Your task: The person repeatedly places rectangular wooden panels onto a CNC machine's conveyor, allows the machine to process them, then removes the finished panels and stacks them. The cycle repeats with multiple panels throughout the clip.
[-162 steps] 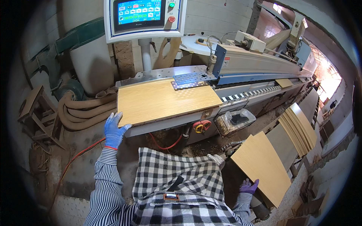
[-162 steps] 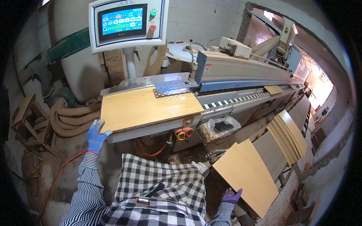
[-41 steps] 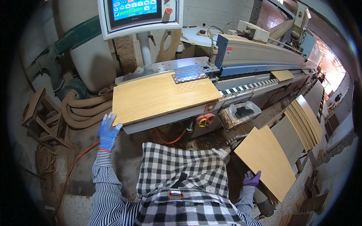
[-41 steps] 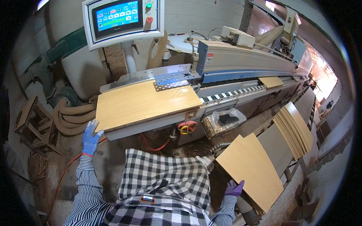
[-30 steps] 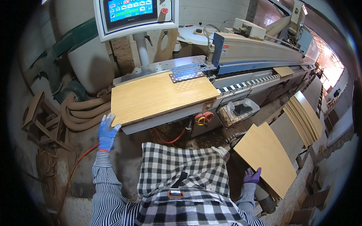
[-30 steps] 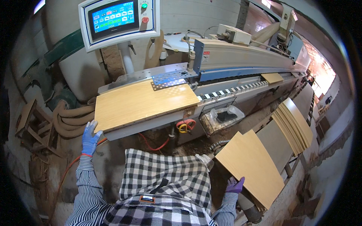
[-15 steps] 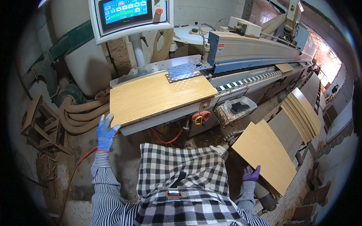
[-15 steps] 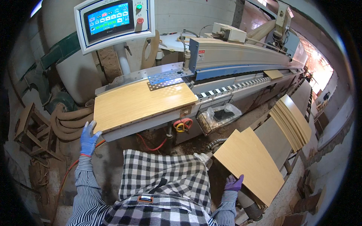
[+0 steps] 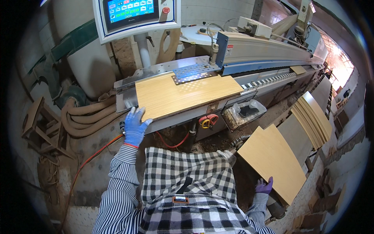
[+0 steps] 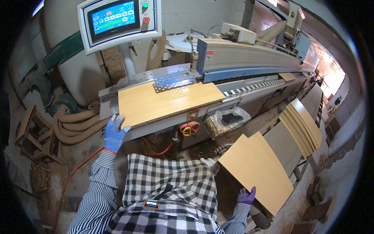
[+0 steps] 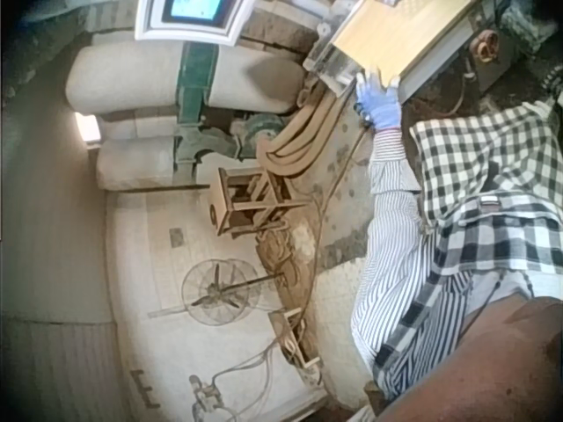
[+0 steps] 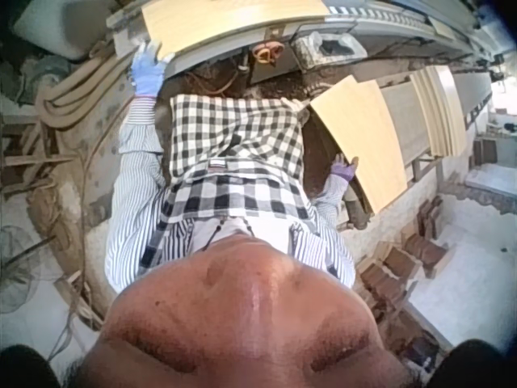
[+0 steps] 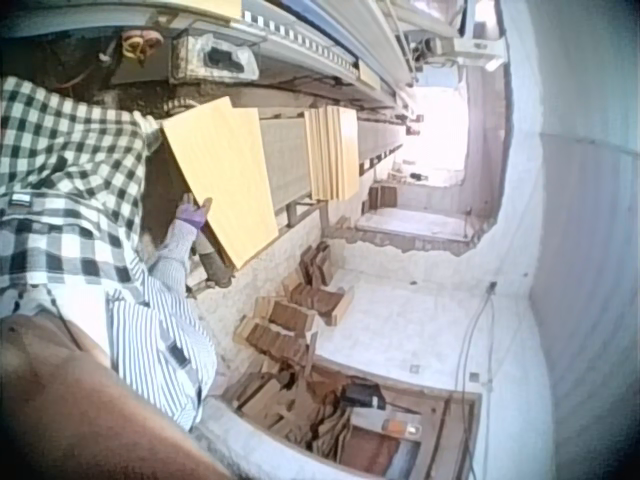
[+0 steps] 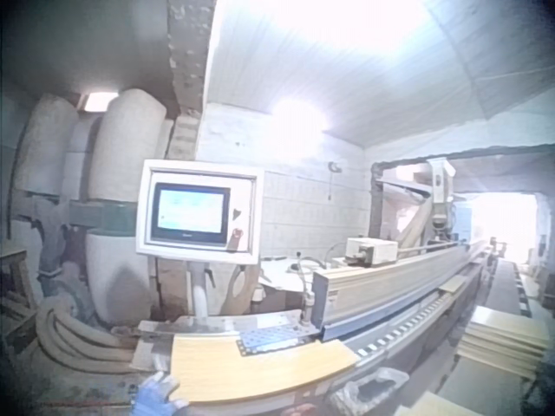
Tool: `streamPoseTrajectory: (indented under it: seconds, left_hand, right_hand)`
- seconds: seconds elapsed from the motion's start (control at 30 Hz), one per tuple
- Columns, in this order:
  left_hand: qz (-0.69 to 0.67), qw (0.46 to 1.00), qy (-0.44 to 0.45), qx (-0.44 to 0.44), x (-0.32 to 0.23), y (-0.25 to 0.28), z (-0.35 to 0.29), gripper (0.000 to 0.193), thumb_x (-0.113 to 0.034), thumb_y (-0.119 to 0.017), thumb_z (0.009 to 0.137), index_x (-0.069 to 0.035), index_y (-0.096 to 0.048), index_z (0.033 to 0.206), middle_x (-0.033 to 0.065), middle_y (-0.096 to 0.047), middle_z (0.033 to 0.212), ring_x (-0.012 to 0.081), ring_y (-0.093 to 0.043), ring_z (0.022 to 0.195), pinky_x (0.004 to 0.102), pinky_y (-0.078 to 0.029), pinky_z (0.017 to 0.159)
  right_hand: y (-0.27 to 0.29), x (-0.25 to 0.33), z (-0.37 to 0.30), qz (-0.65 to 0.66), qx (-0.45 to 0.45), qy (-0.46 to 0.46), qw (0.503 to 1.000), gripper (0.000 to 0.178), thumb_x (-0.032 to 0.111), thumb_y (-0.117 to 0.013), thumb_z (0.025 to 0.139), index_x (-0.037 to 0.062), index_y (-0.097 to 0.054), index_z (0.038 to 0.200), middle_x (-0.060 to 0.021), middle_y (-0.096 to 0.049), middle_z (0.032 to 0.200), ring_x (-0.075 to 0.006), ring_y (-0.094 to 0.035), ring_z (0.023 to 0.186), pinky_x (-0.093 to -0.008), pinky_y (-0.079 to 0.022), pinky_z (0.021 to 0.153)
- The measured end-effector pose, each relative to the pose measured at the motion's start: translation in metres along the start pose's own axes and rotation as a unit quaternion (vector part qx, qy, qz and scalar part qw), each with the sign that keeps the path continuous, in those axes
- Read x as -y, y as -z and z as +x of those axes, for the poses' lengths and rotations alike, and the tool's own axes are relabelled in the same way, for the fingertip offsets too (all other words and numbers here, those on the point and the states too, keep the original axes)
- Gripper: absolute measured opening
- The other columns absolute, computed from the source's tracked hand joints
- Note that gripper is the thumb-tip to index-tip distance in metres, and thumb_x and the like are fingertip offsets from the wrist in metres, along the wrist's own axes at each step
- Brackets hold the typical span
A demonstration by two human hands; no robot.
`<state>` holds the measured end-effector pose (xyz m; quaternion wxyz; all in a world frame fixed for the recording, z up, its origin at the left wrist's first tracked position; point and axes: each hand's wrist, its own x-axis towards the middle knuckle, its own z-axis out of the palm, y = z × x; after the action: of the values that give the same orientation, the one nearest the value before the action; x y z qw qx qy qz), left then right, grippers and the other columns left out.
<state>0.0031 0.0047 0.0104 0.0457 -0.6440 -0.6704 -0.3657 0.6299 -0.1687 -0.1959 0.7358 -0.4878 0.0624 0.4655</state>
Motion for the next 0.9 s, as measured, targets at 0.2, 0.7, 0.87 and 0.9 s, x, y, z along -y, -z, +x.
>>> streamPoseTrajectory:
  seconds: [0.2,0.7,0.87,0.9]
  left_hand:
    - [0.039,0.993,-0.106,0.037,-0.018,-0.019,0.013,0.053,-0.028,-0.061,0.087,-0.009,-0.047,0.135,0.0166,-0.055,0.128,0.0315,-0.048,0.123,0.0427,-0.033,0.107]
    - [0.059,0.989,-0.130,0.034,-0.019,-0.006,-0.009,0.048,-0.026,-0.057,0.089,-0.009,-0.048,0.134,0.0155,-0.052,0.131,0.0326,-0.043,0.127,0.0436,-0.028,0.111]
    - [0.007,0.995,-0.075,0.065,-0.031,0.016,-0.024,0.052,-0.033,-0.056,0.090,-0.008,-0.047,0.135,0.0162,-0.050,0.134,0.0338,-0.041,0.129,0.0433,-0.027,0.111]
    - [-0.021,0.996,-0.053,0.076,-0.037,0.023,-0.030,0.054,-0.036,-0.055,0.091,-0.008,-0.046,0.135,0.0166,-0.049,0.135,0.0342,-0.040,0.130,0.0434,-0.027,0.111]
  right_hand:
    - [0.009,0.025,-0.050,0.028,0.059,-0.074,0.995,0.061,0.059,-0.063,0.078,0.0131,-0.055,0.117,-0.0094,-0.062,0.105,-0.0235,-0.054,0.087,-0.0381,-0.045,0.083]
    - [0.045,0.047,-0.045,0.076,0.295,0.083,0.949,0.051,0.037,-0.055,0.090,0.0006,-0.049,0.126,-0.0147,-0.059,0.119,-0.0309,-0.057,0.107,-0.0420,-0.048,0.093]
    - [-0.116,0.018,-0.130,0.061,0.104,0.096,0.988,0.045,0.036,-0.050,0.095,0.0001,-0.053,0.121,-0.0124,-0.064,0.108,-0.0187,-0.061,0.079,-0.0299,-0.052,0.070]
    - [-0.144,0.012,-0.137,0.063,0.095,0.078,0.990,0.043,0.035,-0.049,0.095,0.0005,-0.054,0.120,-0.0110,-0.066,0.104,-0.0143,-0.059,0.066,-0.0251,-0.051,0.061]
